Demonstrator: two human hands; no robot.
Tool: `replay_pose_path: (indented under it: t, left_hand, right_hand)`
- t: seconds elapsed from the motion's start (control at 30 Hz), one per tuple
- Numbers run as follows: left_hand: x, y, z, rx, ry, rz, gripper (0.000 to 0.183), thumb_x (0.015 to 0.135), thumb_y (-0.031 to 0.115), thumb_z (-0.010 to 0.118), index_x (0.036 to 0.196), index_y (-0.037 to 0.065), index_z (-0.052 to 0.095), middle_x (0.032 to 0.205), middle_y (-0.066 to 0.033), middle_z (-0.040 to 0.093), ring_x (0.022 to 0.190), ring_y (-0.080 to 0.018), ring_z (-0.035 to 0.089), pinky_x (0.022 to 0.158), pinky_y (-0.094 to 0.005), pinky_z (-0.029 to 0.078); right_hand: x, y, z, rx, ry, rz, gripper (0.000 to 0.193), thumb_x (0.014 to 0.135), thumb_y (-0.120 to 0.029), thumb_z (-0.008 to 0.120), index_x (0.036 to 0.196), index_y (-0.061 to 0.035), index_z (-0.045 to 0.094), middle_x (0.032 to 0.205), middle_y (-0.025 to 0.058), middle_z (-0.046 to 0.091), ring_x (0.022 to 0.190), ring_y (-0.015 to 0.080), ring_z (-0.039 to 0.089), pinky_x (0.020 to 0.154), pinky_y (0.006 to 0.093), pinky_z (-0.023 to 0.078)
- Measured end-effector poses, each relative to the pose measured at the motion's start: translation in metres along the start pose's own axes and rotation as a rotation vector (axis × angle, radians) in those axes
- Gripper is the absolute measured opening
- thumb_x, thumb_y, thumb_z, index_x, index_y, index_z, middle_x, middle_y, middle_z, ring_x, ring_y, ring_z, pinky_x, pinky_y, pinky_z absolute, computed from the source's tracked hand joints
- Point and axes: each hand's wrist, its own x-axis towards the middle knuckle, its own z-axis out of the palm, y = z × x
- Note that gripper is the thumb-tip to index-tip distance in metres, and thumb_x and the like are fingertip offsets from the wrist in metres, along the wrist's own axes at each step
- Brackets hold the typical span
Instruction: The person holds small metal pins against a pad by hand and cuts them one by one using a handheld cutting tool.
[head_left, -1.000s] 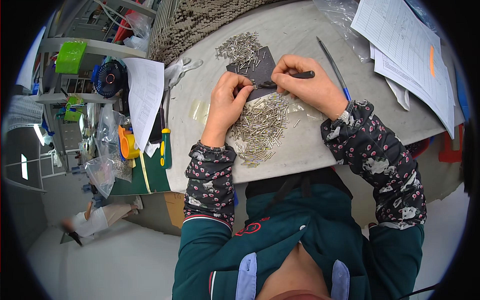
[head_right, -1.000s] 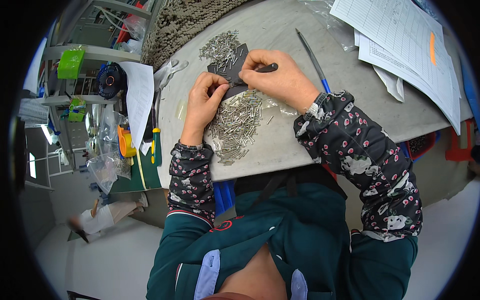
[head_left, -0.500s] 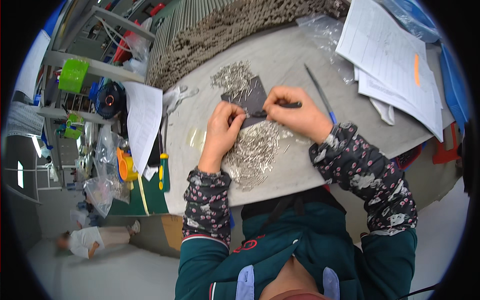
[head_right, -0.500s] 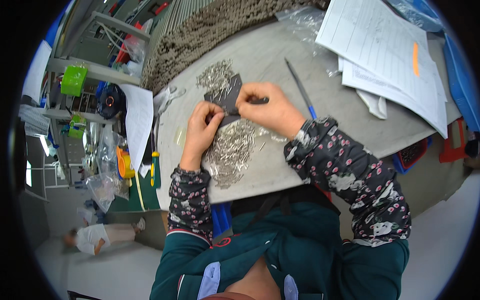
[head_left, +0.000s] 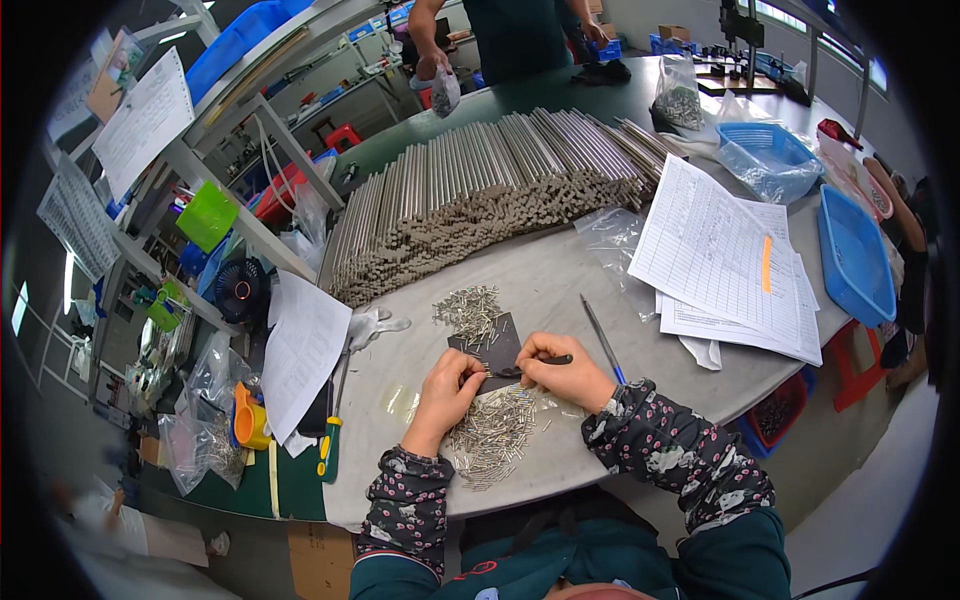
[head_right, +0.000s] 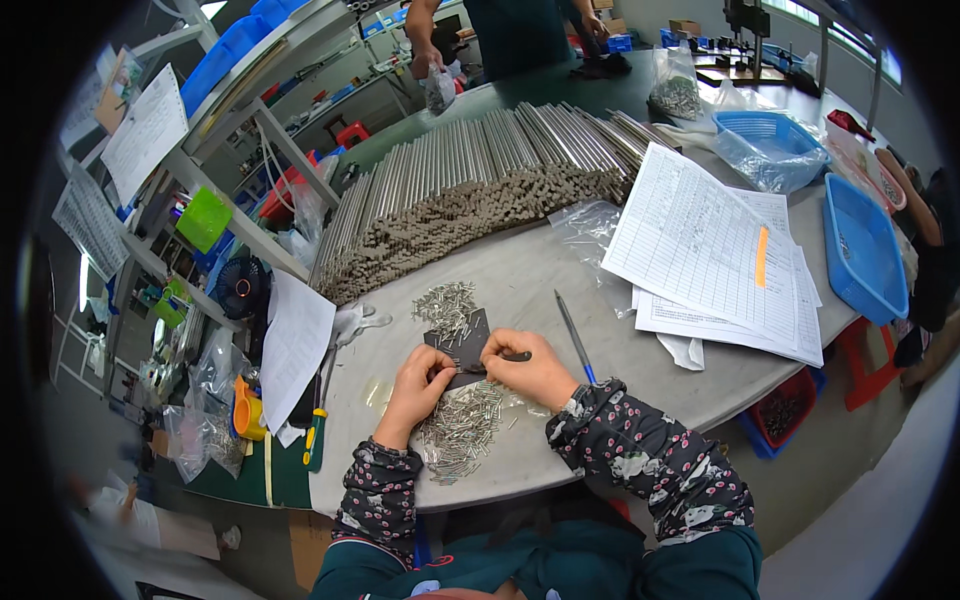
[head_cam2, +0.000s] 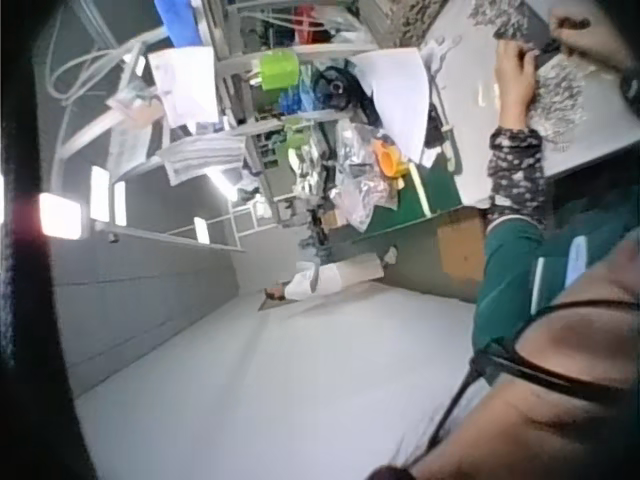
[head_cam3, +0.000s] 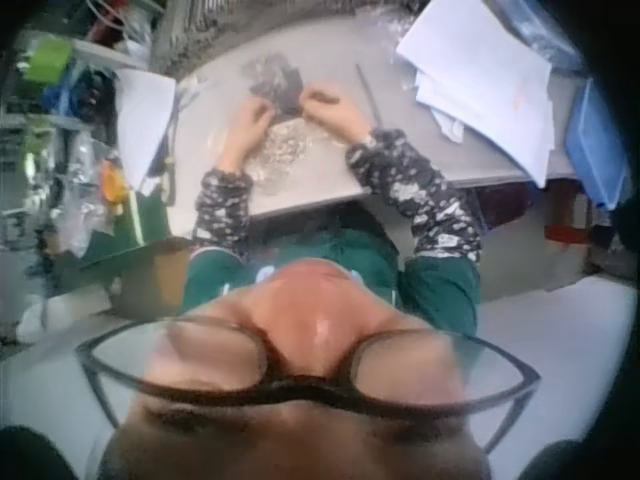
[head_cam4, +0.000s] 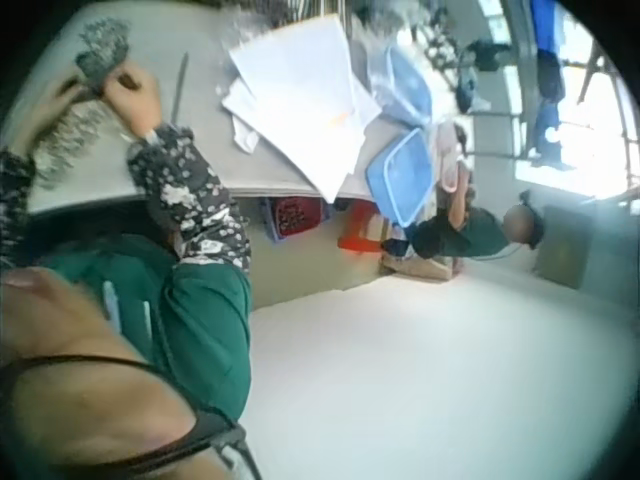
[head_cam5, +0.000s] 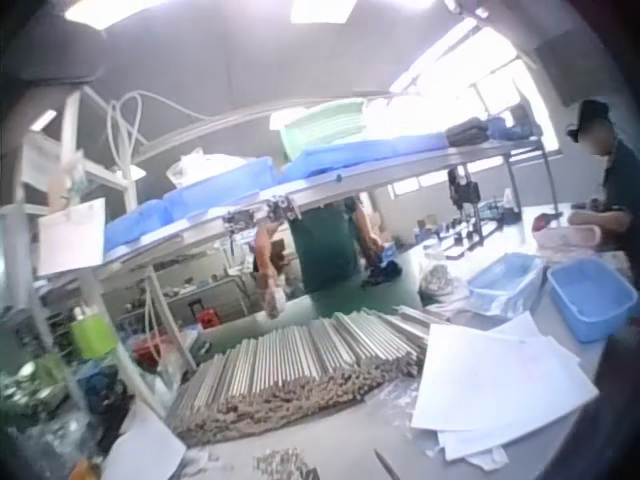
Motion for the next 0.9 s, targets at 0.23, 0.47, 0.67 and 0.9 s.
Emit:
replay_pose_path:
  t: [0.23, 0.47, 0.67, 0.9]
  left_hand:
    - [-0.005, -0.006, -0.006, -0.043, -0.017, -0.045, 0.009, 0.076, 0.006, 0.063, 0.081, 0.001, 0.058, 0.076, -0.0086, 0.052, 0.066, -0.0218, 0.054, 0.059, -0.0314, 0.044]
    - [0.0, -0.03, 0.005, -0.023, -0.025, -0.006, 0.008, 0.078, 0.005, 0.063, 0.083, 0.001, 0.059, 0.077, -0.0046, 0.051, 0.063, -0.0142, 0.049, 0.058, -0.0254, 0.041]
    - [-0.005, -0.044, 0.013, -0.024, -0.002, -0.013, 0.01, 0.076, 0.005, 0.064, 0.085, 0.002, 0.06, 0.077, -0.0053, 0.052, 0.061, -0.014, 0.05, 0.056, -0.0267, 0.042]
    - [-0.009, -0.037, 0.017, -0.013, -0.021, -0.015, 0.008, 0.075, 0.004, 0.065, 0.082, 0.001, 0.06, 0.076, -0.0051, 0.052, 0.06, -0.0141, 0.05, 0.056, -0.0264, 0.042]
  right_hand:
    - [0.005, 0.0, 0.012, -0.029, 0.043, 0.088, 0.01, 0.08, -0.008, 0.055, 0.081, 0.0011, 0.057, 0.067, 0.0028, 0.059, 0.063, 0.0079, 0.057, 0.057, 0.0212, 0.045]
    - [0.018, 0.025, 0.007, -0.078, 0.006, 0.026, 0.013, 0.085, -0.014, 0.056, 0.087, -0.0015, 0.058, 0.07, 0.0018, 0.06, 0.06, 0.0046, 0.054, 0.052, 0.0181, 0.042]
    - [0.019, 0.042, 0.003, -0.056, 0.006, 0.011, 0.012, 0.084, -0.012, 0.055, 0.086, -0.0007, 0.058, 0.073, 0.0028, 0.062, 0.061, 0.0043, 0.054, 0.054, 0.018, 0.042]
    - [0.012, 0.04, 0.004, -0.042, 0.036, -0.031, 0.012, 0.078, -0.008, 0.055, 0.081, 0.0039, 0.058, 0.071, 0.0031, 0.059, 0.069, 0.0092, 0.057, 0.065, 0.0214, 0.045]
